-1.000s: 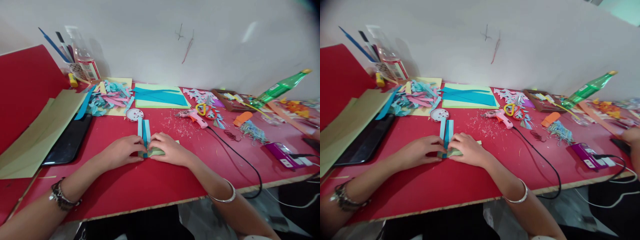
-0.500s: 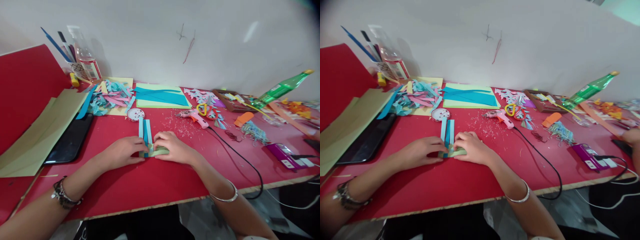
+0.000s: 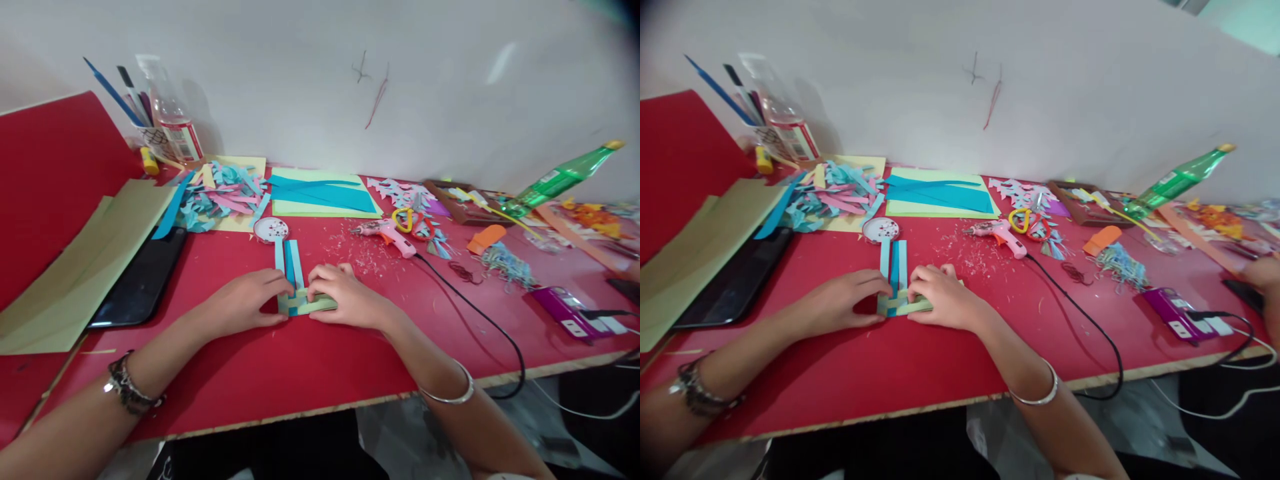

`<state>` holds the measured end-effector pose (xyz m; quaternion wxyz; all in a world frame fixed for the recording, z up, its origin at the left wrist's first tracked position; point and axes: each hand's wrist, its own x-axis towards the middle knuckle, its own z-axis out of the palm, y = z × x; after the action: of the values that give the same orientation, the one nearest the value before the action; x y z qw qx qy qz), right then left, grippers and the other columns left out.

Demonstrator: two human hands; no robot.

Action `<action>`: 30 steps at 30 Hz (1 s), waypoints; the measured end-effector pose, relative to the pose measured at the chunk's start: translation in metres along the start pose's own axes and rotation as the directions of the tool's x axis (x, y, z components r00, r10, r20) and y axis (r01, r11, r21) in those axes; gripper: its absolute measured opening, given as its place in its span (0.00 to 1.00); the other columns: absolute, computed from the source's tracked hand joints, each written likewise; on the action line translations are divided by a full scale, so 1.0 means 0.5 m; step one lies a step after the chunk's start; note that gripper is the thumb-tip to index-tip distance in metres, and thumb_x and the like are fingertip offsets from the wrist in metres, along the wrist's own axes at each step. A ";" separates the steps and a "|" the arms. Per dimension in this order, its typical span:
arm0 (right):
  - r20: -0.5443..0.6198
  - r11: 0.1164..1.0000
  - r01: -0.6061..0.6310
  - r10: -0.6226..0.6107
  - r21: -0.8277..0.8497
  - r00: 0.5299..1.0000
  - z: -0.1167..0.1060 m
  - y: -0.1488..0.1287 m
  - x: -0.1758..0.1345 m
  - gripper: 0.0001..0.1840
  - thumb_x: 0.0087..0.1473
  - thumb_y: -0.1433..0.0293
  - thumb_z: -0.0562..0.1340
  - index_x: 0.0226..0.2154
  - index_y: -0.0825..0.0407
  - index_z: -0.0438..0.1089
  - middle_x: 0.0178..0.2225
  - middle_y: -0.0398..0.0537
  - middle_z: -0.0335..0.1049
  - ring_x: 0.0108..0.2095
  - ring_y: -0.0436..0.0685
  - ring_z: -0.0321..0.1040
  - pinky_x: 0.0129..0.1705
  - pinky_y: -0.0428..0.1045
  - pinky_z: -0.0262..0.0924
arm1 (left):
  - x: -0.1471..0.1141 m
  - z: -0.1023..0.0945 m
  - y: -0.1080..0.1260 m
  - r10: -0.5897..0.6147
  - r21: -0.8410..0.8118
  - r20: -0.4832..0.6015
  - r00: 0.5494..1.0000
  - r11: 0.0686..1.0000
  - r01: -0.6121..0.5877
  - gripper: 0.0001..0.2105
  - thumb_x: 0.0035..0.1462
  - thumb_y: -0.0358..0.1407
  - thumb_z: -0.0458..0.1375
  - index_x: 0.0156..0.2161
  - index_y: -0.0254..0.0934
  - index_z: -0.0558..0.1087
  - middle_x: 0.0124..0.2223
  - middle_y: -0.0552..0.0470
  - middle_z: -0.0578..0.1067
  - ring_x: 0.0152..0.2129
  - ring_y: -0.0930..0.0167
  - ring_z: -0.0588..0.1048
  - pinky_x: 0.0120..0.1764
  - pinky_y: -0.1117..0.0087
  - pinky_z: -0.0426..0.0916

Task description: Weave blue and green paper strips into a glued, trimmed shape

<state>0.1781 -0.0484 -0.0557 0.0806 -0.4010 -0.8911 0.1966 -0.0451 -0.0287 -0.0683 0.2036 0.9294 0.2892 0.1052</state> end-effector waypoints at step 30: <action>0.005 1.000 0.003 -0.003 -0.022 1.000 0.000 -0.002 -0.005 0.07 0.51 0.66 0.57 0.26 0.52 0.65 0.37 0.45 0.62 0.40 0.52 0.59 0.42 0.52 0.39 | 0.002 0.008 0.006 0.110 -0.007 0.064 0.992 0.994 -0.110 0.08 0.54 0.30 0.51 0.39 0.38 0.69 0.37 0.49 0.69 0.34 0.70 0.68 0.37 0.72 0.62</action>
<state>0.1791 -0.0508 -0.0551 0.0745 -0.4001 -0.8939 0.1877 -0.0418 -0.0314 -0.0704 0.2084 0.9465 0.2305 0.0870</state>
